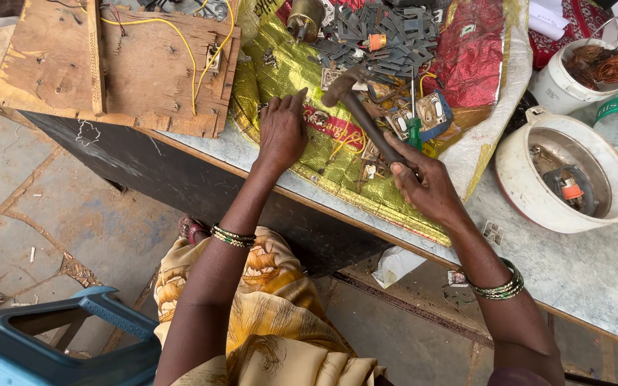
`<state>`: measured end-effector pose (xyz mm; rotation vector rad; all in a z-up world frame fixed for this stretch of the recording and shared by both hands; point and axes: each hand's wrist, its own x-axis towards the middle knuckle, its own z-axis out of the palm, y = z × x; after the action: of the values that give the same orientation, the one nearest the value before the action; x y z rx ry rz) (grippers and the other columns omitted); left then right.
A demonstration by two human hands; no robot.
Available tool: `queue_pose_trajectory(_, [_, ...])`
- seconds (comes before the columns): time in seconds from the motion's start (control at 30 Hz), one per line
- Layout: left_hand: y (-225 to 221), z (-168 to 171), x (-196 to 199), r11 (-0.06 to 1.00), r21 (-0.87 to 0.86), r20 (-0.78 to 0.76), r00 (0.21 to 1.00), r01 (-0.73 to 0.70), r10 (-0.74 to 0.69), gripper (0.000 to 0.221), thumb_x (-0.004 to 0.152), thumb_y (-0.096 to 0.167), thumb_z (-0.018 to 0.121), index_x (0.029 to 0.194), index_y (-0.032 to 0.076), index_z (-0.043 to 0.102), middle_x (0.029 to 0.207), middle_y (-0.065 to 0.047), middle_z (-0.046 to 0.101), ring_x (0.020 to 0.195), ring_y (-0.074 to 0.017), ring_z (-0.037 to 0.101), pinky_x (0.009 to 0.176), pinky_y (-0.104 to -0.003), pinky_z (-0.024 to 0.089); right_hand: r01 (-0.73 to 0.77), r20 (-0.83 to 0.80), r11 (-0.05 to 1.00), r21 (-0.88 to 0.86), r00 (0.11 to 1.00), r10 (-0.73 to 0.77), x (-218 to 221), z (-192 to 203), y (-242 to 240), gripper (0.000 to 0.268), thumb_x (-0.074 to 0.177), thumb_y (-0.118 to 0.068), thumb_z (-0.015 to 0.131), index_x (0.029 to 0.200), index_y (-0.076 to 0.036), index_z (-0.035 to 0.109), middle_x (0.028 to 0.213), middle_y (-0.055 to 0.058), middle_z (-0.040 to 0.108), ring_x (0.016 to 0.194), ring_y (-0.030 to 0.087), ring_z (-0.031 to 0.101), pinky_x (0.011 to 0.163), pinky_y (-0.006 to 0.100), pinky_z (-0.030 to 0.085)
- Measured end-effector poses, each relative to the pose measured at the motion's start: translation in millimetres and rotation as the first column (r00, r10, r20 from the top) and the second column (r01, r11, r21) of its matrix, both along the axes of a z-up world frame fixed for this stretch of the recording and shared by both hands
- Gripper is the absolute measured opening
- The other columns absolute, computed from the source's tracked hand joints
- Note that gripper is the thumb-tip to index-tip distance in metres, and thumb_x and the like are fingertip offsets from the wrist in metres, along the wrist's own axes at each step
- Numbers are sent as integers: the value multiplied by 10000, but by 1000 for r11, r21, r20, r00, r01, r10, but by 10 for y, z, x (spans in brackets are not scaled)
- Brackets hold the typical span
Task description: The person disassembles electrical components using a screwdriver and a hammer.
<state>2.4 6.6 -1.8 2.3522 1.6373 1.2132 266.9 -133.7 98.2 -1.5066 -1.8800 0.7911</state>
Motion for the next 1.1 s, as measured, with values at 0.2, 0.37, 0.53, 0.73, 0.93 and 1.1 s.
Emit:
queue_pose_trajectory(0.2, [56, -28, -2, 999, -48, 31, 1000, 7, -5, 821, 826, -33, 638, 1580, -23, 314, 1109, -228, 679, 1098, -368, 579, 944, -536, 439, 41, 64, 998, 40, 997, -43, -8, -70, 69, 566, 1015, -268, 582, 1570, -244, 472, 841, 38, 670, 607, 102, 531, 525, 295, 477])
queue_pose_trajectory(0.37, [82, -80, 5, 999, -34, -14, 1000, 3, -4, 787, 813, -43, 635, 1539, 2, 337, 1143, -216, 693, 1087, -358, 597, 927, -524, 458, -103, 132, 989, 104, 987, 88, 69, -117, 143, 542, 1025, -313, 580, 1553, -221, 500, 1090, -39, 695, 667, 92, 597, 609, 283, 547])
queue_pose_trajectory(0.53, [28, -25, -9, 999, -54, 8, 1000, -4, 5, 867, 823, -36, 634, 1592, -32, 233, 1044, -222, 706, 1007, -335, 596, 893, -499, 451, 51, 90, 998, -25, 995, -49, 48, -61, 87, 605, 1007, -404, 588, 1584, -252, 488, 852, 171, 679, 631, 109, 561, 573, 297, 522])
queue_pose_trajectory(0.73, [17, 17, 26, 989, -145, 28, 1000, 3, 1, 881, 909, -19, 623, 1621, -52, 106, 914, -160, 735, 967, -317, 592, 848, -482, 432, 26, 175, 1000, 14, 984, -28, -29, -157, 155, 559, 1029, -392, 507, 1566, -235, 507, 1321, -50, 620, 554, 149, 546, 490, 338, 507])
queue_pose_trajectory(0.93, [-8, 15, 6, 999, -42, 66, 997, 29, -26, 928, 822, -70, 615, 1606, -13, 123, 1031, -80, 776, 1017, -309, 606, 860, -497, 430, -49, 153, 999, 21, 987, 46, 18, -94, 153, 580, 1033, -346, 588, 1586, -217, 473, 822, 141, 674, 633, 126, 564, 641, 351, 511])
queue_pose_trajectory(1.1, [11, 23, 9, 999, -38, 38, 999, 9, -7, 918, 860, -64, 617, 1628, 2, 118, 1029, -82, 770, 1039, -304, 610, 925, -498, 428, -53, 38, 980, 192, 998, 47, 6, -44, 60, 528, 1064, -286, 577, 1569, -172, 471, 1135, 127, 670, 690, 101, 601, 664, 309, 551])
